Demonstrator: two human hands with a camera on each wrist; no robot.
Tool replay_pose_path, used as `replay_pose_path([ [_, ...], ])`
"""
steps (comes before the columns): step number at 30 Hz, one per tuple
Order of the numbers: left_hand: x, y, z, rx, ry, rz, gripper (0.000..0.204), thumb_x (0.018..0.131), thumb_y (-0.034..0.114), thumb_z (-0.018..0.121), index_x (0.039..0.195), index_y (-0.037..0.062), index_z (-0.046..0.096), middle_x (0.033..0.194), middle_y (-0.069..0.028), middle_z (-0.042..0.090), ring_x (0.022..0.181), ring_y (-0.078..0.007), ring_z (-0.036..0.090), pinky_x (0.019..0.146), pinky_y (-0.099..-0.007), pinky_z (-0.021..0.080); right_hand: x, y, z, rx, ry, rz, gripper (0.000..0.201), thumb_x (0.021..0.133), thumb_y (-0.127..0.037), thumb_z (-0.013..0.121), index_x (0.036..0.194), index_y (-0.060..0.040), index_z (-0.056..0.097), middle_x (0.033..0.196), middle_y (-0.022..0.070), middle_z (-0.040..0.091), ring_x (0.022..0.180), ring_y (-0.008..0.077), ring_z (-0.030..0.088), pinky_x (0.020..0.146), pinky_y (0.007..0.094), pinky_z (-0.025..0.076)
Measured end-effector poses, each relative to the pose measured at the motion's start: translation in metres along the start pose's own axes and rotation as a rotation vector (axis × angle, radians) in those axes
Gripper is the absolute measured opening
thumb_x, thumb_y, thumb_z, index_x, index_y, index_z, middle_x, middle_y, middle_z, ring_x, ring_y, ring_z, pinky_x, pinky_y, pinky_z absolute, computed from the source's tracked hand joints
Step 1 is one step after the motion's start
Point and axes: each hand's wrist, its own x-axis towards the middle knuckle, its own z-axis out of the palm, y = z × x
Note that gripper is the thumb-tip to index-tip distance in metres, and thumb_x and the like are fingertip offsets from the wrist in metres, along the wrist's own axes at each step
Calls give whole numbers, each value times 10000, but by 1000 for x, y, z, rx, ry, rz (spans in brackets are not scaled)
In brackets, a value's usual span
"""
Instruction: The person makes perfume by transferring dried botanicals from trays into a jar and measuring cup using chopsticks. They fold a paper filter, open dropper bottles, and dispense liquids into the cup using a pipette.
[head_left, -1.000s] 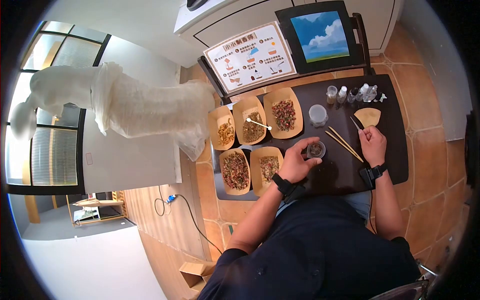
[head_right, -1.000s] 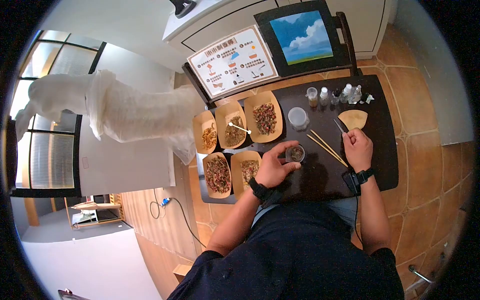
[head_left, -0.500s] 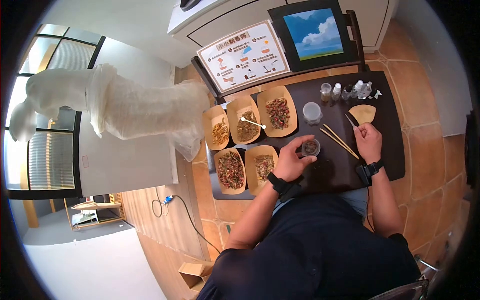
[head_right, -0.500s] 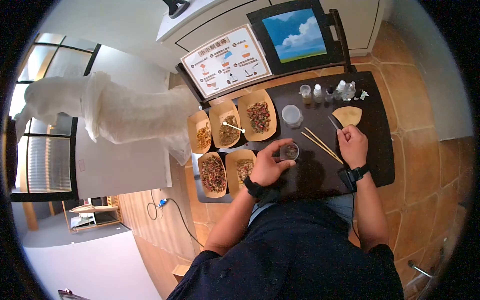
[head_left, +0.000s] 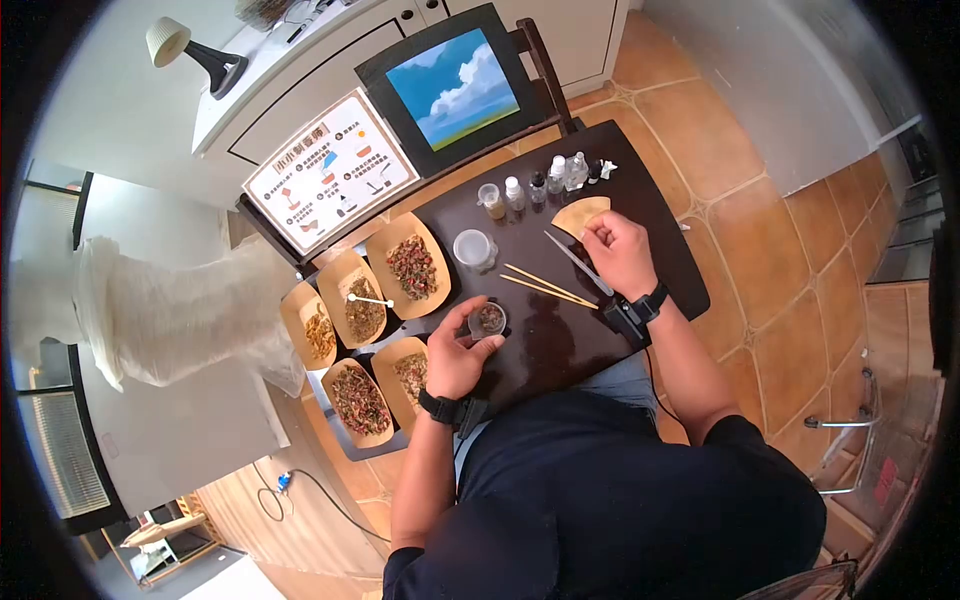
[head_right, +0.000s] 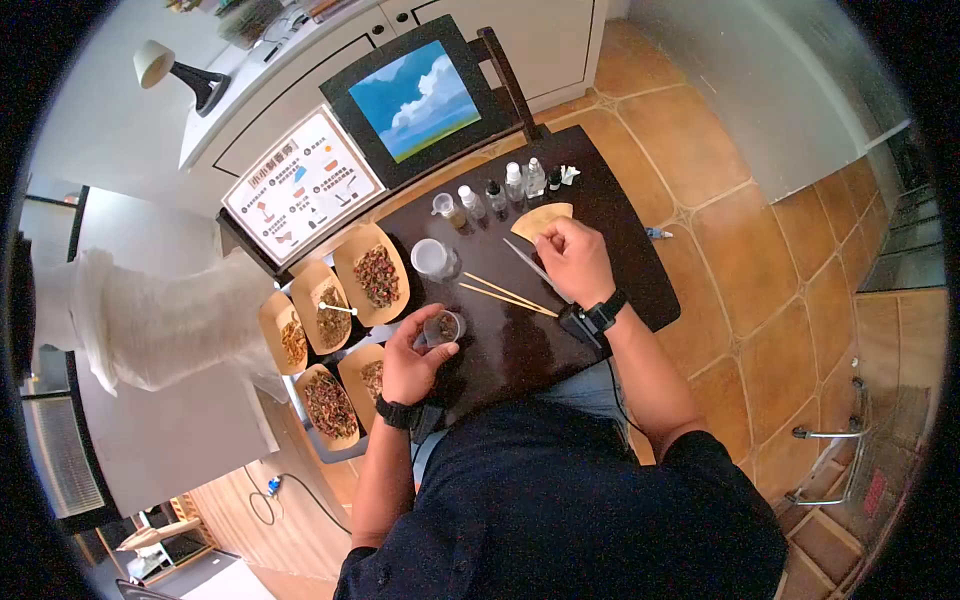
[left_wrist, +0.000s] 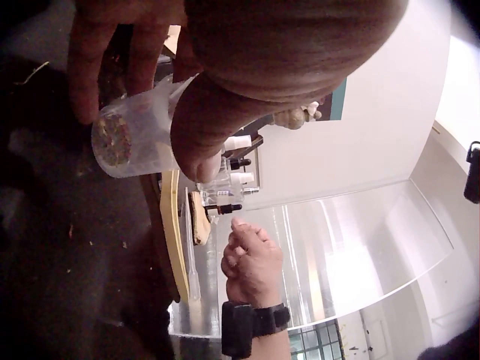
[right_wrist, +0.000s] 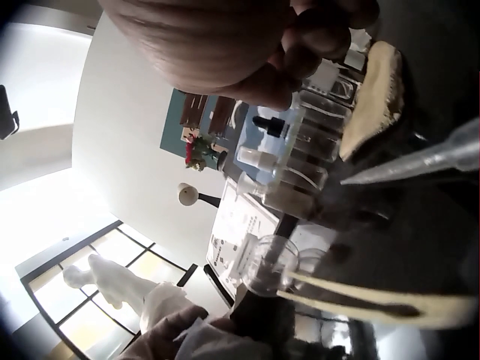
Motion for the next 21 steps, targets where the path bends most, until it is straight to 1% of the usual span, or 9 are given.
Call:
replay_pose_path([
  [2, -1, 0, -1, 3, 1, -11, 635, 874, -66, 860, 1465, 64, 666, 1403, -68, 718, 1223, -175, 715, 978, -349, 627, 9, -4, -4, 6, 51, -70, 135, 948, -93, 787, 928, 15, 710, 767, 133, 715, 640, 207, 688, 604, 349, 529],
  [5, 0, -2, -2, -8, 2, -6, 637, 873, -59, 863, 1465, 70, 669, 1405, -66, 719, 1223, -174, 716, 980, -352, 627, 22, -14, -9, 34, 46, -52, 123, 950, -83, 782, 932, 15, 709, 755, 121, 703, 635, 186, 669, 605, 339, 525],
  [10, 0, -4, -1, -13, 6, -6, 635, 877, -53, 859, 1469, 73, 668, 1412, -67, 716, 1232, -176, 715, 988, -355, 625, 33, -23, -5, 35, 18, -97, 104, 958, -82, 778, 973, 5, 724, 742, 106, 685, 628, 184, 654, 612, 337, 520],
  [12, 0, -4, -1, -19, 7, -2, 637, 877, -54, 858, 1471, 74, 667, 1410, -67, 718, 1232, -175, 716, 988, -354, 625, 38, -29, 2, 8, -17, -129, 170, 966, -92, 774, 1118, -21, 745, 742, 115, 678, 639, 234, 669, 632, 364, 532],
  [13, 0, -3, -1, -26, 5, 5, 640, 877, -56, 857, 1473, 75, 666, 1409, -67, 719, 1232, -175, 716, 988, -353, 624, 40, -33, 4, 15, -19, -128, 170, 966, -92, 774, 1118, -21, 745, 742, 115, 678, 639, 234, 669, 632, 364, 532],
  [14, -1, -2, -1, -22, 7, 4, 640, 877, -56, 857, 1473, 75, 666, 1409, -67, 719, 1232, -175, 716, 988, -353, 624, 45, -40, 6, -26, -50, -149, 248, 966, -98, 774, 1204, -40, 736, 750, 123, 680, 655, 272, 676, 643, 386, 539],
  [15, -1, -1, -1, -29, -10, -23, 658, 879, -70, 851, 1487, 76, 649, 1432, -59, 699, 1274, -185, 691, 1013, -354, 609, 49, -44, 9, -66, -81, -171, 330, 966, -104, 774, 1290, -58, 727, 757, 131, 683, 671, 309, 683, 655, 407, 545],
  [16, -1, 1, -2, -37, -27, -49, 676, 881, -83, 846, 1501, 76, 631, 1455, -50, 679, 1317, -194, 666, 1037, -356, 594, 54, -42, 15, -109, -82, -202, 417, 973, -124, 761, 1384, -86, 700, 792, 149, 701, 722, 366, 697, 678, 459, 552],
  [21, -1, 0, -2, 12, -21, -31, 672, 883, -67, 853, 1502, 75, 633, 1450, -51, 681, 1318, -197, 668, 1042, -358, 591, 68, -44, 34, -206, -75, -221, 426, 990, -148, 738, 1410, -99, 686, 881, 168, 740, 824, 403, 723, 729, 510, 567],
])
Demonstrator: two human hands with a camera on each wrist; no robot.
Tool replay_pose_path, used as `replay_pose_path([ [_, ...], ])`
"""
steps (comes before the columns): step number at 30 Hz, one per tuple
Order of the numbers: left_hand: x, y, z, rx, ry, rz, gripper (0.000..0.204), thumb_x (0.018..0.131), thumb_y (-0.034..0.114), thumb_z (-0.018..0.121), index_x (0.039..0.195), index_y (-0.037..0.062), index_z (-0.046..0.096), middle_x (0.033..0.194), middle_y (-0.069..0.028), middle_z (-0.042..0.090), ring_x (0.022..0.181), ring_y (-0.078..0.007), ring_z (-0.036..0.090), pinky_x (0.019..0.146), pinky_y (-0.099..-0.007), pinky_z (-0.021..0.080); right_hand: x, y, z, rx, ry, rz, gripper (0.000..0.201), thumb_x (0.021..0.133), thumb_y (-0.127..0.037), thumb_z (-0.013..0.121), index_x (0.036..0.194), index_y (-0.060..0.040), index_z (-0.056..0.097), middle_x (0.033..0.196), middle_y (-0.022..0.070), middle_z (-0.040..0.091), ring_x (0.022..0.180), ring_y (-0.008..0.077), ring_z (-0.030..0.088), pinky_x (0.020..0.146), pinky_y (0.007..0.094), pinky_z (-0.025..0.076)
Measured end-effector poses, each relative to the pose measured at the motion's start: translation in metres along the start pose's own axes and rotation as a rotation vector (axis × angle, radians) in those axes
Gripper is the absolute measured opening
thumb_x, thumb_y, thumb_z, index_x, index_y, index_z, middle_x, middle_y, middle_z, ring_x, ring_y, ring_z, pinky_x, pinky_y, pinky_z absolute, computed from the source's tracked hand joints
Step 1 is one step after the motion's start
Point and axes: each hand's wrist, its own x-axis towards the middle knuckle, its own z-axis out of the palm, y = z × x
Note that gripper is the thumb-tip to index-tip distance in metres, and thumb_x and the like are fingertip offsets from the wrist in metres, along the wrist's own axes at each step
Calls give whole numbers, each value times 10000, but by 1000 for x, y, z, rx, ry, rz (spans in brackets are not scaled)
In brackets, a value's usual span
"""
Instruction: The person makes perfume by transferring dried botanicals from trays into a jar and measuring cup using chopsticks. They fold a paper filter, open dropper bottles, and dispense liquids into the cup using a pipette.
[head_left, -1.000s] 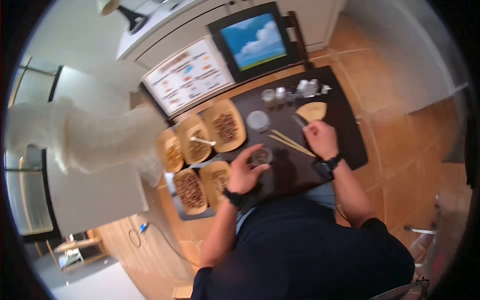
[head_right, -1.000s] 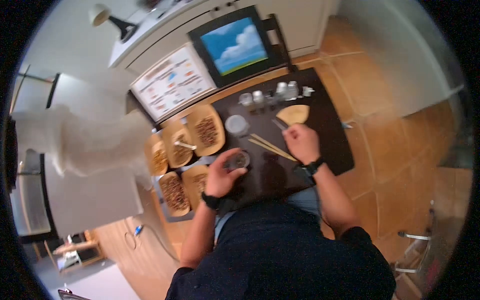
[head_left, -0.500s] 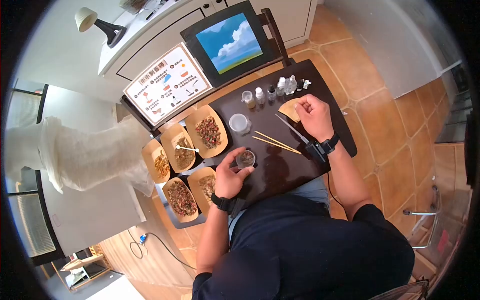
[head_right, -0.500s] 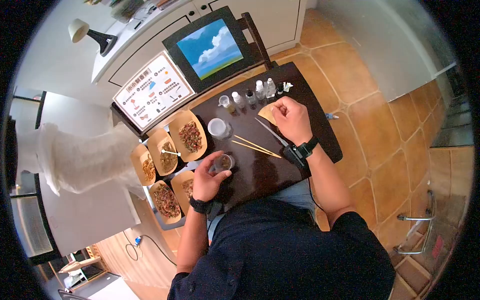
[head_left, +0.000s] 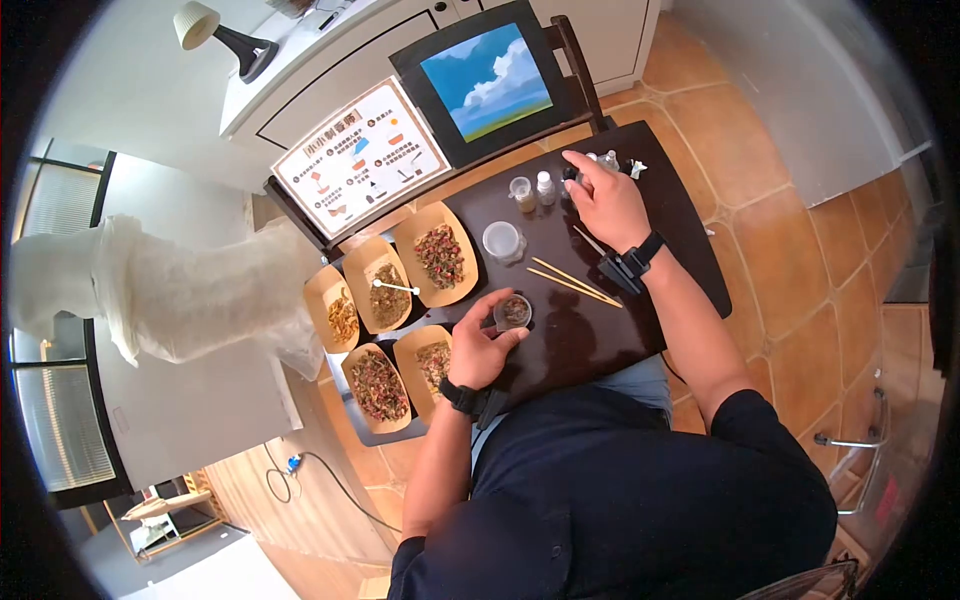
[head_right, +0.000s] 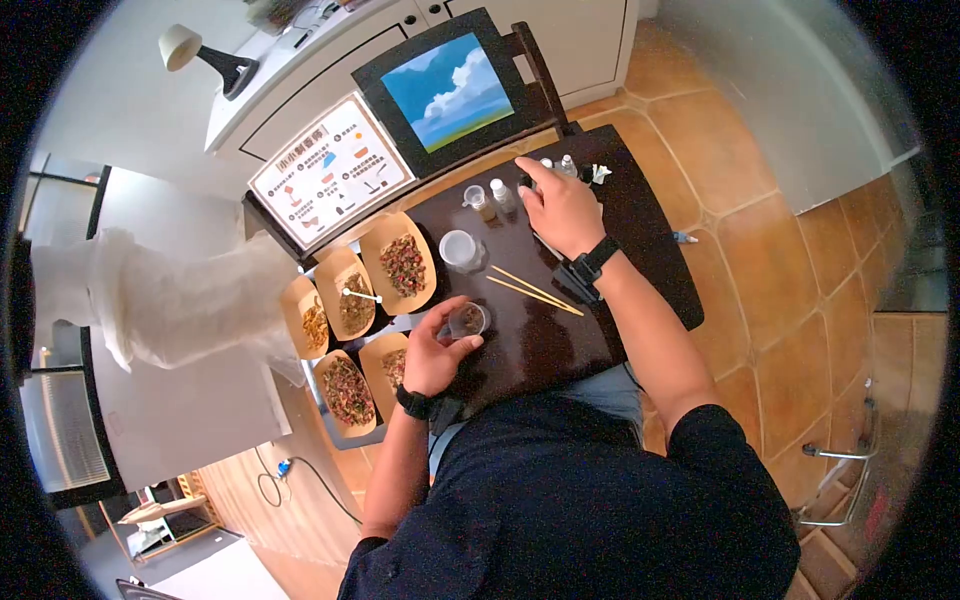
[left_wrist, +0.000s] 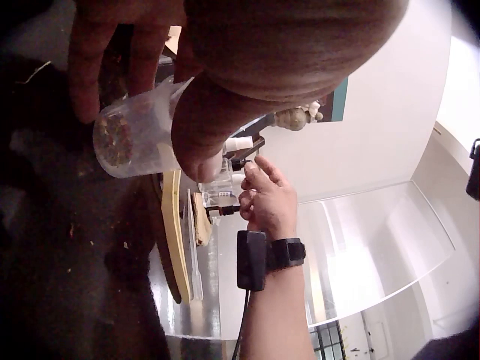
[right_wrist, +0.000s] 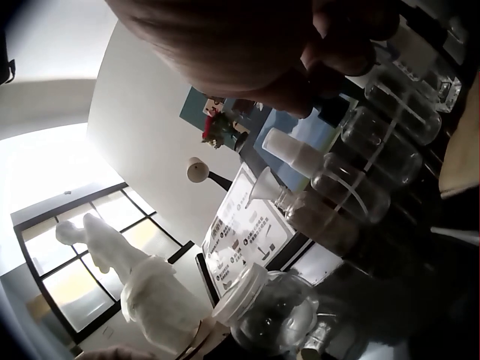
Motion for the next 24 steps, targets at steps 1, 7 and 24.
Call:
replay_pose_path([
  [1, 0, 2, 0, 8, 2, 4, 674, 881, -62, 858, 1502, 75, 634, 1443, -50, 683, 1317, -197, 668, 1041, -359, 591, 2, 0, 2, -5, -17, -3, 419, 991, -145, 734, 1404, -93, 686, 922, 177, 752, 846, 408, 727, 747, 509, 573],
  [7, 1, -2, 0, 5, 2, 14, 681, 870, -58, 866, 1497, 85, 642, 1438, -47, 685, 1310, -193, 672, 1037, -359, 592, -1, -3, 8, -7, -26, -3, 352, 1007, -141, 714, 1352, -75, 693, 1067, 209, 774, 916, 423, 740, 797, 512, 584],
  [24, 2, 0, 0, -23, -10, -5, 664, 869, -93, 846, 1481, 73, 646, 1440, -50, 685, 1274, -182, 678, 1020, -342, 604, -30, 5, 6, 82, 68, -13, 206, 1037, -158, 719, 1219, -63, 723, 1029, 207, 784, 941, 428, 754, 789, 480, 594],
])
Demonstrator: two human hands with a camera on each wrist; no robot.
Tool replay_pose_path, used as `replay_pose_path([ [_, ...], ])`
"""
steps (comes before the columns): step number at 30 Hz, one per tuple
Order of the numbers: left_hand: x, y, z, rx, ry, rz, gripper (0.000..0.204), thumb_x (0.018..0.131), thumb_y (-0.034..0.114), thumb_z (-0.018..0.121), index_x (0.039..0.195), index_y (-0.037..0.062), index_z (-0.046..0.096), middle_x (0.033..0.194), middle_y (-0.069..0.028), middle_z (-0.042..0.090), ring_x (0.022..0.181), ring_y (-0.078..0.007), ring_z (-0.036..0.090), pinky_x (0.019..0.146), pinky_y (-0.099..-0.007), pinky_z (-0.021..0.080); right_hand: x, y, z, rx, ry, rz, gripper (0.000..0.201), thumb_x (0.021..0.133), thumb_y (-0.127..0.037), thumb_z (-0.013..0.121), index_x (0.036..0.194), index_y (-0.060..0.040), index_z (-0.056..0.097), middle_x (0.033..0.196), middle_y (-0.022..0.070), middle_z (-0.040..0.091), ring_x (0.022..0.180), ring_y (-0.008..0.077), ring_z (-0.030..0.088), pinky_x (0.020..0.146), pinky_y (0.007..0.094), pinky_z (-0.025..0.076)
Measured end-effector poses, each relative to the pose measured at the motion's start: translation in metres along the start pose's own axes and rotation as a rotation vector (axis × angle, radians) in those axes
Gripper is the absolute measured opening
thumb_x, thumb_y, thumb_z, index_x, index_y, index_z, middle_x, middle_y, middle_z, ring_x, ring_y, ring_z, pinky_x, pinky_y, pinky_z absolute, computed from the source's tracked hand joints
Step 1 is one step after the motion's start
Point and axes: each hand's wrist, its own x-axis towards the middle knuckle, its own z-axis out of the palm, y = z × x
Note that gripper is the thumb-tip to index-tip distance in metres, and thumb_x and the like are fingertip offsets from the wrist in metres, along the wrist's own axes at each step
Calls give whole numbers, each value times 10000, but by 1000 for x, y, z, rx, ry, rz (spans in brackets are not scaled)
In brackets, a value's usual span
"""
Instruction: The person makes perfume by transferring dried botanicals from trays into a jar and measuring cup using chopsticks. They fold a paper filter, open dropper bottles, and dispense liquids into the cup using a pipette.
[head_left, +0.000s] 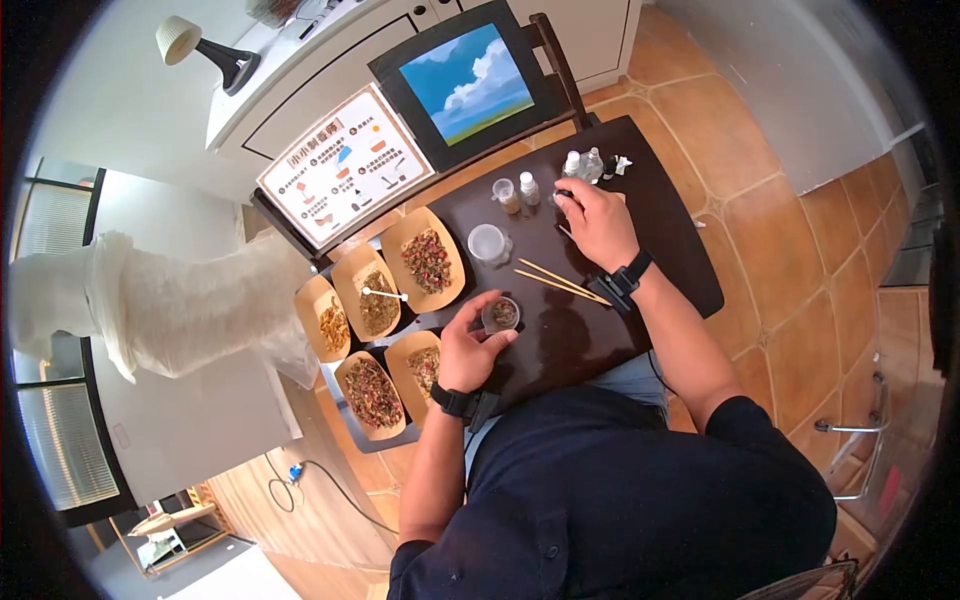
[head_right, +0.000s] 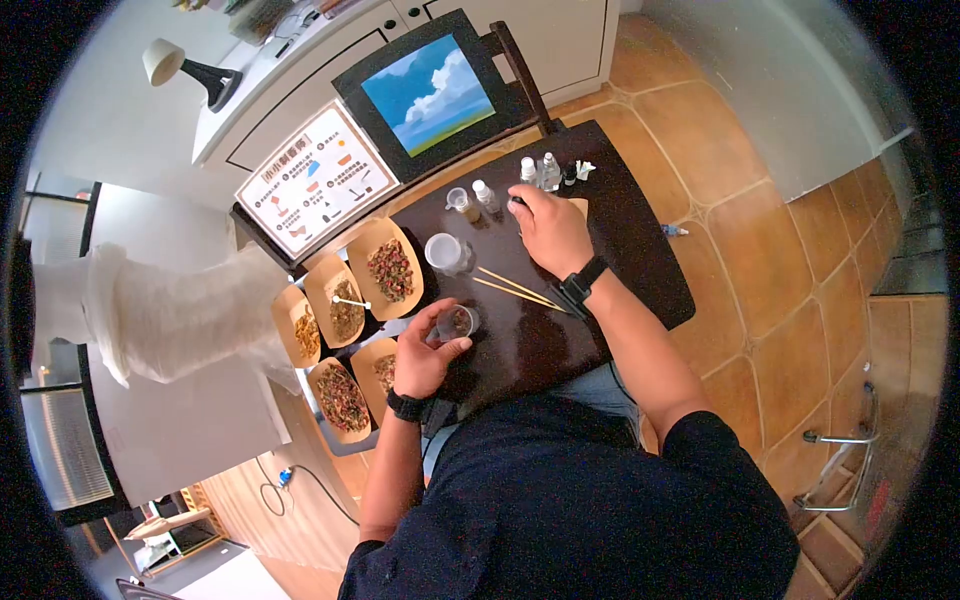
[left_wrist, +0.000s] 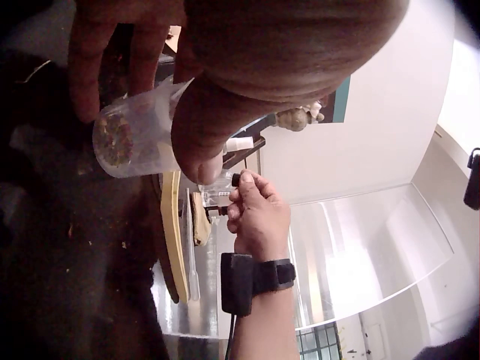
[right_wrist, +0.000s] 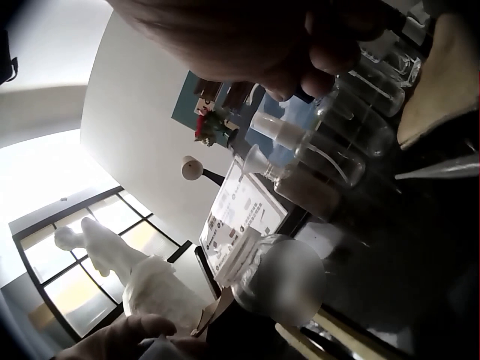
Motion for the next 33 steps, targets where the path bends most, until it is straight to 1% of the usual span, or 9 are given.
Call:
replay_pose_path([
  [2, 0, 1, 0, -8, 10, -5, 666, 869, -93, 847, 1481, 72, 645, 1437, -50, 687, 1271, -181, 680, 1019, -339, 604, 10, 1, 3, -45, -20, 15, 212, 1039, -163, 717, 1224, -61, 738, 1026, 203, 793, 937, 419, 763, 788, 462, 600],
  [5, -1, 0, 1, 5, 25, 7, 666, 870, -93, 847, 1483, 74, 645, 1435, -52, 690, 1271, -178, 680, 1019, -339, 604, 22, 9, 18, -97, 5, -31, 224, 1050, -205, 694, 1244, -99, 728, 985, 223, 779, 912, 447, 747, 784, 543, 591],
  [15, 0, -4, -1, -33, 11, 21, 676, 870, -90, 855, 1489, 77, 641, 1431, -46, 693, 1277, -176, 677, 1016, -332, 593, 33, -2, 24, -177, -27, 27, 320, 1032, -179, 711, 1323, -46, 712, 954, 228, 779, 915, 455, 735, 795, 503, 591],
  [18, -1, -3, 1, -18, 11, 4, 679, 867, -93, 857, 1488, 76, 641, 1423, -43, 692, 1276, -177, 678, 1030, -337, 592, 21, -8, 9, -42, -25, 40, 307, 1032, -177, 701, 1314, -57, 716, 927, 223, 775, 857, 430, 760, 748, 519, 593],
  [20, -2, -1, 1, -22, 18, -9, 682, 865, -98, 856, 1488, 77, 640, 1419, -42, 692, 1275, -178, 678, 1037, -339, 592, 9, -10, -5, 117, 194, 9, 251, 1018, -130, 722, 1257, -57, 751, 847, 202, 761, 738, 367, 764, 663, 442, 584],
  [22, -2, 2, 2, -30, 18, 9, 680, 865, -111, 847, 1486, 74, 641, 1414, -42, 691, 1272, -178, 679, 1045, -340, 591, 6, -7, -26, 71, 333, 29, 190, 1006, -94, 739, 1187, -45, 769, 804, 161, 754, 648, 239, 740, 622, 362, 557],
  [26, 0, 0, 1, -36, 3, 3, 678, 867, -111, 846, 1487, 69, 639, 1412, -44, 691, 1272, -179, 680, 1042, -339, 593, 13, 30, -49, 35, 400, 197, 200, 1001, -88, 739, 1186, -15, 759, 798, 135, 759, 651, 214, 727, 640, 359, 557],
  [30, -1, 1, 1, -1, 10, 10, 652, 878, -85, 850, 1480, 67, 648, 1419, -52, 694, 1261, -176, 689, 1020, -348, 608, 25, 47, -62, 25, 384, 205, 227, 995, -112, 739, 1213, -57, 769, 835, 123, 759, 713, 260, 733, 679, 390, 565],
  [33, -1, -1, 2, -6, 14, 4, 672, 875, -96, 845, 1492, 73, 636, 1424, -47, 688, 1280, -178, 676, 1031, -339, 597, 32, 44, -64, -154, 179, 223, 336, 965, -110, 717, 1300, -114, 752, 968, 131, 701, 867, 337, 712, 779, 454, 576],
])
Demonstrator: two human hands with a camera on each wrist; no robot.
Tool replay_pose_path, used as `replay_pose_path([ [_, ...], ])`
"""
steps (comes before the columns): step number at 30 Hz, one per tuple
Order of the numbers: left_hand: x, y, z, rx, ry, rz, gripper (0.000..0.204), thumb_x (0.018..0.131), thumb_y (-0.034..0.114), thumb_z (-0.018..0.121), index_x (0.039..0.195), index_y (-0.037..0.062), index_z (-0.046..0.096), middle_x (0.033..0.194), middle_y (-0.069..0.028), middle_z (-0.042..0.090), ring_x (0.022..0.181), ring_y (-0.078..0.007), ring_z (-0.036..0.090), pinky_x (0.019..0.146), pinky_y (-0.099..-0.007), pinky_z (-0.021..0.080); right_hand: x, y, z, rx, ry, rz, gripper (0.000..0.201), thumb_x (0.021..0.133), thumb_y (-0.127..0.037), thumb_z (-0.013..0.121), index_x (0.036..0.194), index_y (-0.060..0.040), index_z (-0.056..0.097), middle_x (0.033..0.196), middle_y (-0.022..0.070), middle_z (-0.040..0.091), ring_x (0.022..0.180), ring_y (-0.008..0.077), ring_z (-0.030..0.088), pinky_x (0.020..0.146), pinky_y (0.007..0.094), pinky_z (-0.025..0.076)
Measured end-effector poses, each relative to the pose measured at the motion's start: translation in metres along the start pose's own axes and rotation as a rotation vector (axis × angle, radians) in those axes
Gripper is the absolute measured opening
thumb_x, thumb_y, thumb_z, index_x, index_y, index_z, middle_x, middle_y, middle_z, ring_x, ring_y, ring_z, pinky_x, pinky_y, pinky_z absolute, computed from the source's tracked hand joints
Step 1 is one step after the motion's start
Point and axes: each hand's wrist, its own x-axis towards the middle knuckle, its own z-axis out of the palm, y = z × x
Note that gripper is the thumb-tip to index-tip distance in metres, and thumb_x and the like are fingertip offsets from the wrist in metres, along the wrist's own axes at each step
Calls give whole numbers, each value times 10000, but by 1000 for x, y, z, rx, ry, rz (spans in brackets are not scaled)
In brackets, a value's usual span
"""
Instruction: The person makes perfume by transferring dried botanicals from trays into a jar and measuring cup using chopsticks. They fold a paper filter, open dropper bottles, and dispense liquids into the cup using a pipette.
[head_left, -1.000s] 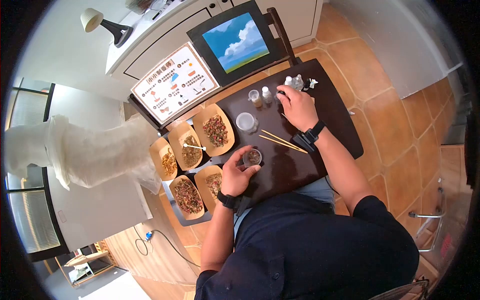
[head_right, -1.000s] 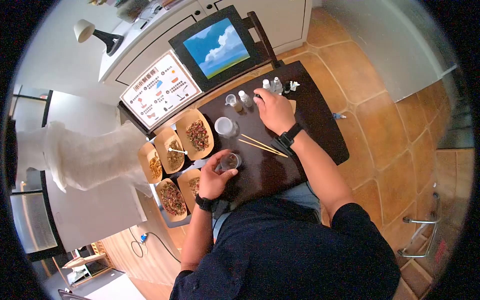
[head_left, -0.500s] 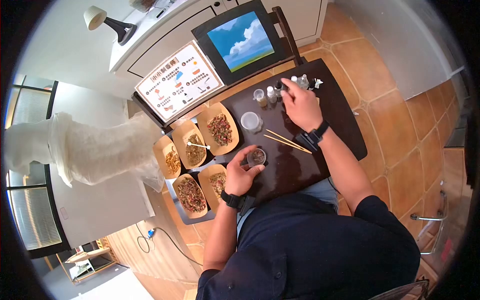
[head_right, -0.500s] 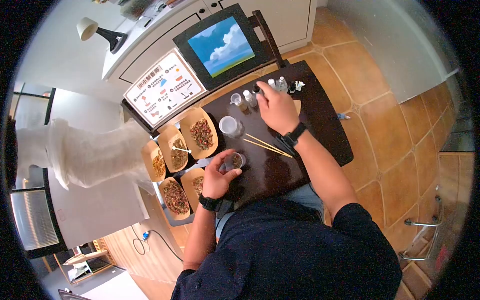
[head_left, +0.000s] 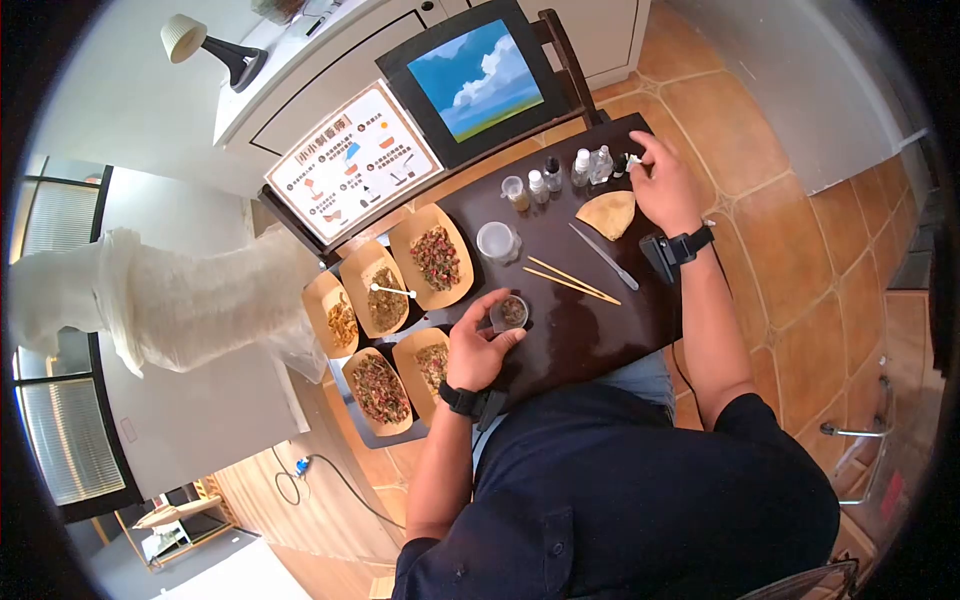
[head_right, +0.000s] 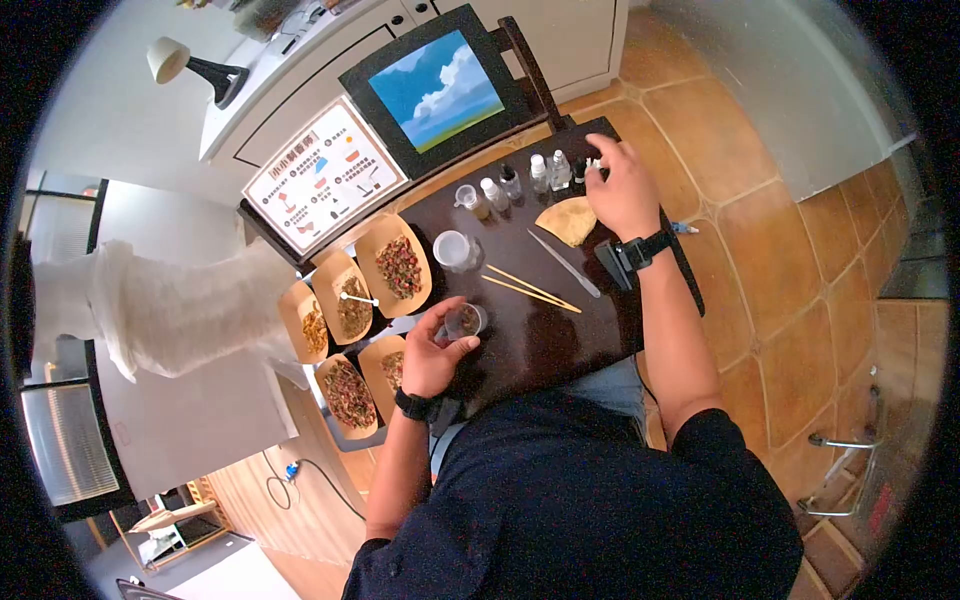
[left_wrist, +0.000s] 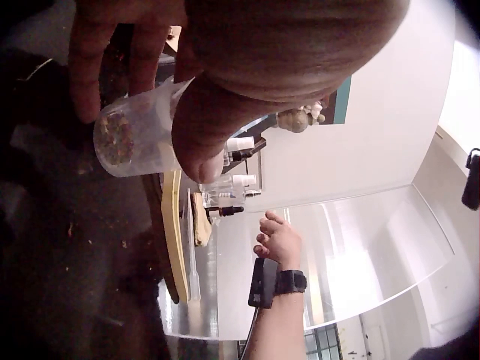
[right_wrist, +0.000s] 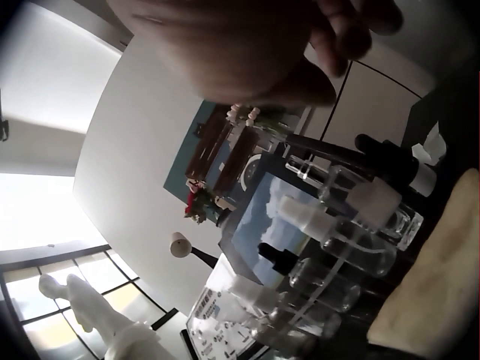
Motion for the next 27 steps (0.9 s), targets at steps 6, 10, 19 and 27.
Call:
replay_pose_path([
  [6, -2, 3, 1, -16, 6, -1, 680, 879, -95, 842, 1503, 75, 630, 1427, -52, 690, 1290, -173, 671, 1023, -332, 593, -7, 7, 17, -116, -151, -54, 318, 973, -142, 730, 1290, -135, 742, 1069, 158, 671, 977, 405, 695, 846, 504, 565],
  [10, -1, 2, 1, 5, 4, -11, 685, 880, -100, 840, 1506, 75, 626, 1438, -56, 688, 1298, -176, 670, 1023, -335, 592, -11, 20, 21, -63, -130, -95, 174, 1004, -136, 708, 1168, -83, 732, 1093, 173, 696, 1017, 439, 688, 854, 517, 556],
  [19, 1, 8, 4, 2, 20, 31, 662, 893, -74, 841, 1504, 73, 633, 1411, -80, 710, 1254, -179, 703, 1028, -345, 605, -58, -27, -19, 153, -81, -59, 90, 994, -40, 752, 1070, 6, 736, 947, 141, 722, 796, 246, 739, 707, 365, 566],
  [27, 6, 12, 15, 49, -148, 95, 689, 885, -32, 865, 1520, 49, 610, 1445, -110, 703, 1282, -225, 701, 1097, -392, 572, -126, -75, 15, 302, -375, -211, 148, 938, -134, 826, 1013, -36, 745, 934, 145, 708, 826, 392, 714, 695, 456, 554],
])
